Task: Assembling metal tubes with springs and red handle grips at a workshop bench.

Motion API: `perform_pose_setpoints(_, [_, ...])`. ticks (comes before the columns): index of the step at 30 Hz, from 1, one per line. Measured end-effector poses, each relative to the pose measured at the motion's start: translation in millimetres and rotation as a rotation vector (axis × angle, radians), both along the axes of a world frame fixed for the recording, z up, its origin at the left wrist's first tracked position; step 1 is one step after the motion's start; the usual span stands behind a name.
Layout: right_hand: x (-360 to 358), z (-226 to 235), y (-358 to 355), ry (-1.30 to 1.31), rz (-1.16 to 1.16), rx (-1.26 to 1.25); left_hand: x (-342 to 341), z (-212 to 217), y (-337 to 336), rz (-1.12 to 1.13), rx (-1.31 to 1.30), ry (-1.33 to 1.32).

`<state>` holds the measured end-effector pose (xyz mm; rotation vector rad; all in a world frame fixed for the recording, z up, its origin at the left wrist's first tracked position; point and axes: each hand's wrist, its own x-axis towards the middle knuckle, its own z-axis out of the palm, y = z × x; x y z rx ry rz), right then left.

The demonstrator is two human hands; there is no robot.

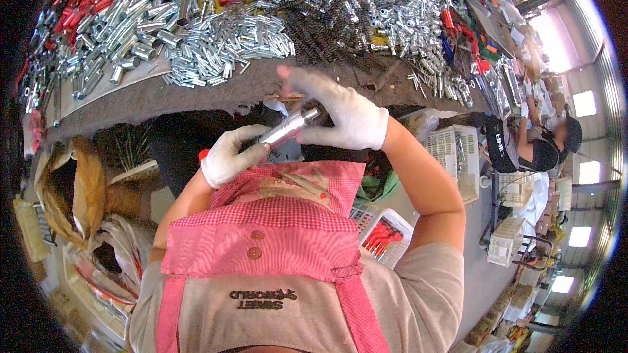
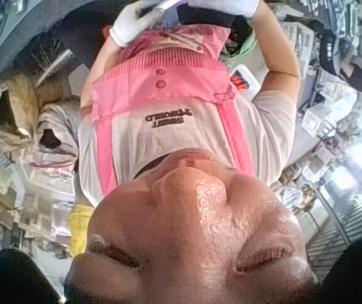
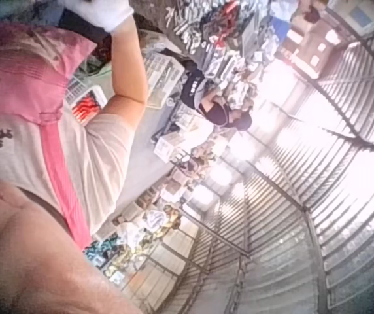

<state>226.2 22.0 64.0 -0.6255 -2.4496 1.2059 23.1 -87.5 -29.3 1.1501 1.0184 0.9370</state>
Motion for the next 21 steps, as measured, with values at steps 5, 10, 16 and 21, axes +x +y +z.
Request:
perform_pose_setpoints(5, [6.1, -8.3, 1.0, -0.121, -0.031, 0.140, 0.4, 2.5, -2.5, 0.019, -0.047, -0.026])
perform_pose_setpoints(10, [11.0, 3.4, -4.0, -0.351, -0.133, 0.036, -0.9, 1.6, -4.1, -0.034, 0.044, 0.049])
perform_pose_setpoints(16, [-6.3, -75.1, -22.0, 0.614, 0.026, -1.131, 13.5, -1.7, -2.7, 0.004, 0.014, 0.013])
perform_pose_setpoints(21, [-49.8, -83.9, -46.9, 1.094, -0.691, -1.023, 21.2, -10.1, 0.8, 0.472, 0.686, 0.772])
